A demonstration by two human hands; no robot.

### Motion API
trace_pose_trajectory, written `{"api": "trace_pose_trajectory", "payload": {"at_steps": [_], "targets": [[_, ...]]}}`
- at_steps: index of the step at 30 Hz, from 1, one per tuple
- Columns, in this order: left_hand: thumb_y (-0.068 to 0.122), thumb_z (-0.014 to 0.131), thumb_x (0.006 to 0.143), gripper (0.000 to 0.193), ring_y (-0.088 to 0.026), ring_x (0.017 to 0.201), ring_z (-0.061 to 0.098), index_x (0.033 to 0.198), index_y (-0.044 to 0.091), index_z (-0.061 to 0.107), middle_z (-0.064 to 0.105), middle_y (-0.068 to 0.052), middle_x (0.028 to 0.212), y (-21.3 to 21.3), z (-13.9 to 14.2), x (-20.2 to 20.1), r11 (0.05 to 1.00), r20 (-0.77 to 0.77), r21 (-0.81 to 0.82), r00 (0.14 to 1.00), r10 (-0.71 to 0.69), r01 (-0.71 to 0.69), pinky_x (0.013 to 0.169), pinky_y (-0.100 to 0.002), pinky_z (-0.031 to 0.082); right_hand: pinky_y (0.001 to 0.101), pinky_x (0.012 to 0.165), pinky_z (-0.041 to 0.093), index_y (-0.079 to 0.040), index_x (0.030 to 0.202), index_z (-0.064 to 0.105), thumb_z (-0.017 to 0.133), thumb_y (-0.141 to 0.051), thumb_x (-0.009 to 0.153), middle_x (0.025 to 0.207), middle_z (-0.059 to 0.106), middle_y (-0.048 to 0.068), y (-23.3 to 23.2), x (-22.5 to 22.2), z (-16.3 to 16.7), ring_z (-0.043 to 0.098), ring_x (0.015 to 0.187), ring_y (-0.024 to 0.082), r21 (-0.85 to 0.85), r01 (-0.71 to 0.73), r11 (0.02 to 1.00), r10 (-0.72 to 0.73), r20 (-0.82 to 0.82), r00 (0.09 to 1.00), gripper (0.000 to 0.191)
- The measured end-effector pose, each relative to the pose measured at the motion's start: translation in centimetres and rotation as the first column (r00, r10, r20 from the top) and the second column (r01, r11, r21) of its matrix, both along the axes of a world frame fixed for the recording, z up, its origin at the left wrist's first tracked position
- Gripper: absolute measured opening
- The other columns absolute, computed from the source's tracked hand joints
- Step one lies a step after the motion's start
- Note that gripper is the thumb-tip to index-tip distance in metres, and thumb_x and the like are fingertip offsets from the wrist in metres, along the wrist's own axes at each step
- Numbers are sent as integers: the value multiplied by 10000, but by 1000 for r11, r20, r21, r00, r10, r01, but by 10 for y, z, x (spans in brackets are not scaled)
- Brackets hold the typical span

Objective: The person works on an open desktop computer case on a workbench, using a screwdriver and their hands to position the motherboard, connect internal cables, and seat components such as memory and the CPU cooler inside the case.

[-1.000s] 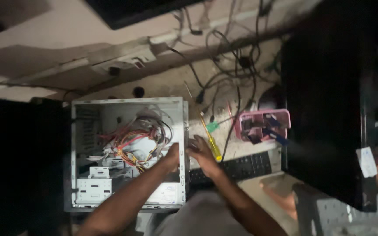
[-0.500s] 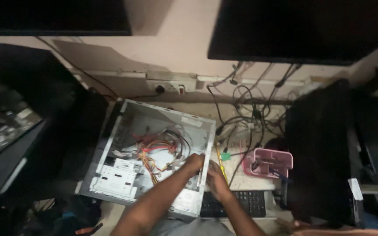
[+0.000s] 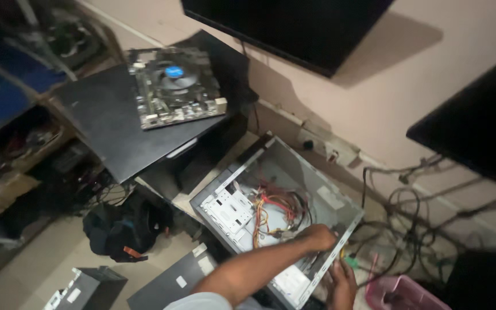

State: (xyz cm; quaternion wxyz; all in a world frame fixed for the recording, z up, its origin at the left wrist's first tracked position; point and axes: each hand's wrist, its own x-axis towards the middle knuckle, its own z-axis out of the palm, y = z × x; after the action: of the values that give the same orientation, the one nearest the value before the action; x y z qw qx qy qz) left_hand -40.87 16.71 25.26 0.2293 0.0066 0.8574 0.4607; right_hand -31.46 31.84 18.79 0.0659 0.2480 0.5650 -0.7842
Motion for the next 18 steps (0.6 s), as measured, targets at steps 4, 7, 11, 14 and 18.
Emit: {"api": "trace_pose_trajectory", "payload": {"at_steps": [4,7,11,14,18], "targets": [[452,634,862,456,-423,1061,687,1129,109,772,729,-230,1128,-53,88,-4,979,-253,89,946,202,-185,921,-506,536,382,914,516,-46,1369,594,659,-163,896,1165,681,122,20,-34,38,652,1044,235,414,5,910,7,-27,1000,492],[412,688,871,424,-421,1027,688,1062,38,742,706,-250,1076,-93,154,4,934,-458,69,820,343,-352,893,-499,553,365,945,504,-41,1323,639,699,-151,868,1155,693,129,20,-30,61,649,1053,234,722,91,686,72,-192,979,472],[410,722,841,383,-387,1011,662,945,44,753,665,-203,1074,-151,232,13,859,-750,-103,606,264,-501,865,-511,545,343,986,489,-35,1263,700,752,-135,831,1141,709,138,-23,14,68,645,1065,232,671,169,722,385,-593,708,446],[291,737,772,275,-403,944,664,835,24,753,677,-193,1019,-212,295,14,706,-875,-281,475,90,-650,808,-517,564,373,1003,483,-14,1253,661,747,-92,832,1187,716,142,-50,29,84,667,1135,255,681,-15,732,542,-569,619,437],[345,821,747,435,-391,1267,544,1077,70,752,618,-150,1308,-298,370,7,495,-865,-427,502,20,-757,1050,-553,473,381,963,523,-36,1244,666,740,-99,829,1155,718,157,-72,40,108,697,1097,291,745,4,667,584,-527,617,426]]}}
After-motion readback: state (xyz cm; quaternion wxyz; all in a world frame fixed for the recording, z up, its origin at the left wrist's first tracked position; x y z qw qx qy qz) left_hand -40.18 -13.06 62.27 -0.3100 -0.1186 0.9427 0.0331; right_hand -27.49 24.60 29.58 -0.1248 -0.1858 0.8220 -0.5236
